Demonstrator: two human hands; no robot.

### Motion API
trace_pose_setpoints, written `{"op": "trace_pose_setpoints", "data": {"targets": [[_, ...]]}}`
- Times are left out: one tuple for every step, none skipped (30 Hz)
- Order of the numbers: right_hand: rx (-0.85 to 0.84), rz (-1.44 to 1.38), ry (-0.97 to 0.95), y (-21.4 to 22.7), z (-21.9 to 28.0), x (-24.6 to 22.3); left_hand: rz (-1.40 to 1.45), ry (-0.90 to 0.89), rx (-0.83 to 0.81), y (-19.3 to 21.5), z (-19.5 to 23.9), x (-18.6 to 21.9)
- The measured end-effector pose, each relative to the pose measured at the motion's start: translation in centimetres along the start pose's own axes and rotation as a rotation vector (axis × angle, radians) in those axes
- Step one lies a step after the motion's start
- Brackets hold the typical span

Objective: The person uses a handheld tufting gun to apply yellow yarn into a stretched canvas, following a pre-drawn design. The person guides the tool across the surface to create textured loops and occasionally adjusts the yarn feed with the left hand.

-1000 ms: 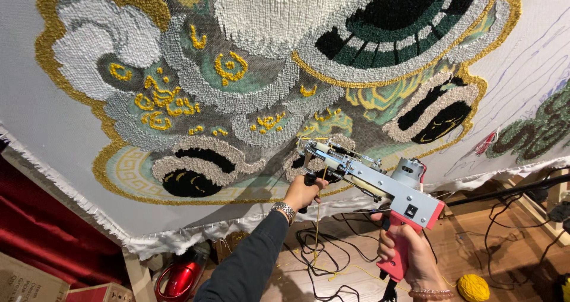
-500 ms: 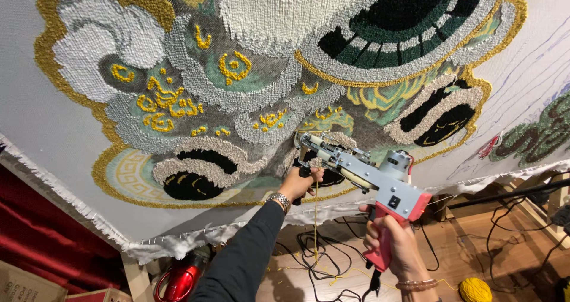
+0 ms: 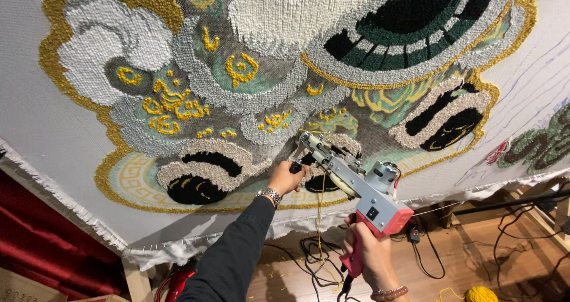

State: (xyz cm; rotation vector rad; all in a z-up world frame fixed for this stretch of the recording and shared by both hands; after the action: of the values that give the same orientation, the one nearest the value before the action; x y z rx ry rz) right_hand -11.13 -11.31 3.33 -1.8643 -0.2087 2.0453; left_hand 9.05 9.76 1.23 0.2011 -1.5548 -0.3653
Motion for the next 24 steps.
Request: {"op": "trace_pose_setpoints", "data": {"targets": [[0.023, -0.015, -0.024, 0.3, -0.2, 0.4, 0.001, -0.009, 0.004, 0.2, 0.2, 0.3], [0.045, -0.029, -0.047, 0.6, -0.3, 0.9, 0.001, -0.017, 0.008, 0.3, 0.3, 0.6], [0.069, -0.044, -0.070, 1.0, -0.4, 1.3, 0.002, -0.027, 0.012, 0.4, 0.3, 0.9], [0.064, -0.048, -0.053, 1.2, -0.7, 1.4, 0.000, -0.025, 0.019, 0.4, 0.3, 1.1], [0.059, -0.053, -0.039, 1.3, -0.9, 1.5, -0.002, -0.021, 0.028, 0.4, 0.3, 1.1], [0.053, -0.058, -0.025, 1.5, -1.1, 1.5, -0.005, -0.017, 0.037, 0.5, 0.4, 1.1], [0.042, -0.051, -0.025, 1.6, -1.2, 1.7, -0.022, -0.022, 0.040, 0.4, 0.3, 1.2], [0.030, -0.045, -0.025, 1.6, -1.3, 1.8, -0.040, -0.027, 0.043, 0.3, 0.3, 1.1], [0.020, -0.037, -0.027, 1.7, -1.4, 1.8, -0.056, -0.029, 0.046, 0.2, 0.2, 1.2], [-0.007, -0.032, 0.000, 1.6, -1.6, 1.6, -0.008, -0.038, 0.042, 0.1, 0.0, 1.2], [-0.032, -0.026, 0.026, 1.7, -1.6, 1.4, 0.040, -0.046, 0.037, -0.1, 0.0, 1.0], [-0.057, -0.020, 0.052, 1.7, -1.6, 1.3, 0.089, -0.053, 0.031, -0.4, -0.2, 0.9], [-0.038, -0.006, 0.048, 1.7, -1.7, 1.2, 0.098, -0.054, 0.027, -0.4, -0.4, 0.8], [-0.020, 0.007, 0.044, 1.8, -1.9, 1.1, 0.108, -0.054, 0.023, -0.5, -0.6, 0.7], [-0.001, 0.021, 0.039, 1.9, -1.9, 1.1, 0.119, -0.054, 0.018, -0.6, -0.7, 0.5], [-0.007, 0.040, 0.040, 2.0, -1.8, 1.1, 0.129, -0.059, 0.020, -0.8, -0.9, 0.3], [-0.014, 0.059, 0.041, 1.9, -1.8, 1.0, 0.140, -0.065, 0.024, -0.9, -1.1, 0.3], [-0.021, 0.077, 0.043, 1.8, -1.8, 0.9, 0.150, -0.071, 0.027, -0.9, -1.3, 0.2], [-0.024, 0.083, 0.061, 1.8, -1.9, 0.6, 0.149, -0.070, 0.032, -1.0, -1.5, 0.1], [-0.027, 0.089, 0.079, 1.8, -2.1, 0.3, 0.149, -0.069, 0.036, -1.0, -1.8, 0.0], [-0.028, 0.093, 0.094, 1.8, -1.9, 0.2, 0.147, -0.066, 0.038, -1.1, -1.7, -0.3], [-0.026, 0.103, 0.086, 2.0, -1.7, 0.3, 0.145, -0.061, 0.025, -1.4, -1.7, -0.6], [-0.027, 0.112, 0.082, 2.0, -1.8, 0.1, 0.144, -0.060, 0.014, -1.4, -1.9, -0.6], [-0.028, 0.122, 0.078, 2.0, -1.9, 0.0, 0.142, -0.059, 0.004, -1.5, -2.2, -0.5]]}}
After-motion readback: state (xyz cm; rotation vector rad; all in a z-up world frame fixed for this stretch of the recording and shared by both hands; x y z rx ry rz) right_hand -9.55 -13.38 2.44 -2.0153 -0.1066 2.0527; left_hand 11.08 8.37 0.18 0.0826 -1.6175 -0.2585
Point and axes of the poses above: each hand's wrist, its own z-axis away from the middle knuckle, its own y-axis out of the back of the hand, x = y × z, the point moved 6 cm from there along -z, towards the middle knuckle, and after that the axes turned 3 degrees about z, right-handed, at the moved point
